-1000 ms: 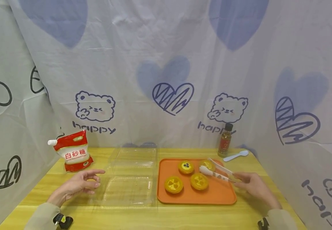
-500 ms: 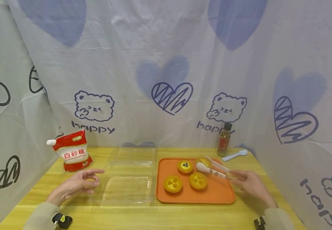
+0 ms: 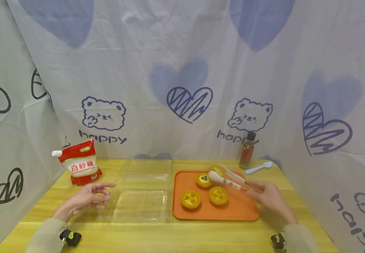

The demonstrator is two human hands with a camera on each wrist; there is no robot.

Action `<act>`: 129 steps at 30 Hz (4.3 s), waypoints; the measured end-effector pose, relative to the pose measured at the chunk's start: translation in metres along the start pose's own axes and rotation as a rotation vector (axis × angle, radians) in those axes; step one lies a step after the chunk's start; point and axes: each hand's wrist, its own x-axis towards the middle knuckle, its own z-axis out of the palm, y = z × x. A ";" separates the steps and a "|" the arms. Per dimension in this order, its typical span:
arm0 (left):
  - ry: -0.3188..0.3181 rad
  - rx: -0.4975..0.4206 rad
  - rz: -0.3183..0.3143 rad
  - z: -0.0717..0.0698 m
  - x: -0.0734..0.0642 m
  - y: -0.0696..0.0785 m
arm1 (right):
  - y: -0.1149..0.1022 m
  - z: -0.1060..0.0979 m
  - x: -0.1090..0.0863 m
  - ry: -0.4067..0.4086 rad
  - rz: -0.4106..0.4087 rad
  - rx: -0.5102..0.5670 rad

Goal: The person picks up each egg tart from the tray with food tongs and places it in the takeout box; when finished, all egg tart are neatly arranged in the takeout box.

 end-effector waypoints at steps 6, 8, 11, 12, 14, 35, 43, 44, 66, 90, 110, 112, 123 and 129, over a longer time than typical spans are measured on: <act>0.012 0.002 -0.005 0.000 -0.001 0.001 | -0.016 0.012 0.003 0.022 -0.046 0.012; 0.009 -0.001 -0.003 0.000 -0.002 0.001 | -0.021 0.018 0.004 0.026 -0.058 0.001; 0.005 -0.010 -0.008 0.000 -0.002 0.000 | -0.029 0.027 0.005 0.019 -0.067 -0.014; 0.006 -0.011 -0.009 0.000 -0.001 0.000 | -0.032 0.029 0.005 0.022 -0.062 -0.017; 0.005 -0.010 -0.009 0.000 -0.001 0.000 | -0.038 0.034 0.006 0.030 -0.061 -0.016; -0.026 -0.010 -0.006 -0.001 0.002 0.002 | -0.069 0.080 0.018 0.013 -0.130 0.065; -0.011 0.005 -0.008 0.000 0.001 0.001 | -0.083 0.092 0.019 0.007 -0.150 0.027; -0.009 0.006 -0.009 0.000 0.001 0.002 | -0.084 0.094 0.019 0.011 -0.153 0.018; -0.023 0.004 0.011 0.000 0.002 0.007 | -0.117 0.130 0.018 -0.110 -0.214 0.144; -0.018 0.034 0.004 -0.001 0.002 0.003 | -0.147 0.168 0.016 -0.191 -0.362 0.026; -0.037 0.023 0.003 0.000 0.001 0.004 | -0.164 0.187 0.026 -0.189 -0.405 -0.069; -0.039 0.020 0.003 0.000 0.001 0.004 | -0.165 0.190 0.028 -0.186 -0.409 -0.086; -0.057 0.014 0.022 -0.001 0.000 0.006 | -0.175 0.199 0.036 -0.189 -0.419 -0.153; -0.054 -0.003 0.011 0.000 0.001 0.007 | -0.180 0.200 0.039 -0.210 -0.414 -0.169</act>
